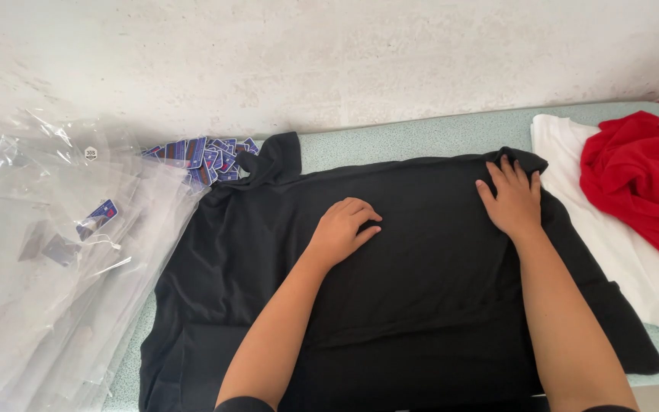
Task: Folding a black t-shirt and attaching a brand tag to the collar.
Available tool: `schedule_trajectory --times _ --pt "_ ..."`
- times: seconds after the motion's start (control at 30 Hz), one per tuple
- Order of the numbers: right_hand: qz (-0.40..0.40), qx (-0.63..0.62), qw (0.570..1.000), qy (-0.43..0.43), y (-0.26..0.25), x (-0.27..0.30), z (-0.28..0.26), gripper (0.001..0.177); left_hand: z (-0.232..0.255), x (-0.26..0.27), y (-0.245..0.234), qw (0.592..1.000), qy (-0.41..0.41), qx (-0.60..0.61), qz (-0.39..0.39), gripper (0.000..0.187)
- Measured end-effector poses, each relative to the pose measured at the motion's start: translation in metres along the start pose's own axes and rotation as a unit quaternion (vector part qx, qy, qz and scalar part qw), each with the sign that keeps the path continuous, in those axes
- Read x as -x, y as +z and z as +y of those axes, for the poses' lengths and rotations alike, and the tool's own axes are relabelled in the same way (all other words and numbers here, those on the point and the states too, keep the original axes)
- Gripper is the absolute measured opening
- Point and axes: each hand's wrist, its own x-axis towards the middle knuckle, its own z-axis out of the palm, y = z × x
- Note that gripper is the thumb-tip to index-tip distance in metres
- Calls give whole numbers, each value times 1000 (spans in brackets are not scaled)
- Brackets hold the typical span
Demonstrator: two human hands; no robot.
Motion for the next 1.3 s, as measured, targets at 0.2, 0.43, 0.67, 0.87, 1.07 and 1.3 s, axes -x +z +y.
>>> schedule_trajectory --times 0.2,0.43,0.67,0.87,1.07,1.3 --pt "0 22 1000 -5 9 -5 12 60 -7 -3 17 998 -1 -45 52 10" --pt "-36 3 999 14 -18 0 -12 65 -9 -6 -26 971 -39 102 213 37" --pt "-40 5 999 3 -25 6 -18 68 -49 9 1 970 -168 -90 152 51" --pt "-44 16 999 12 -16 0 -8 67 -51 8 9 972 -185 -143 23 69" --pt "-44 23 999 5 -6 -8 3 68 -54 6 11 971 -197 -136 20 70" --pt "-8 44 998 -39 8 -15 24 68 -52 5 7 972 -203 -118 13 69"
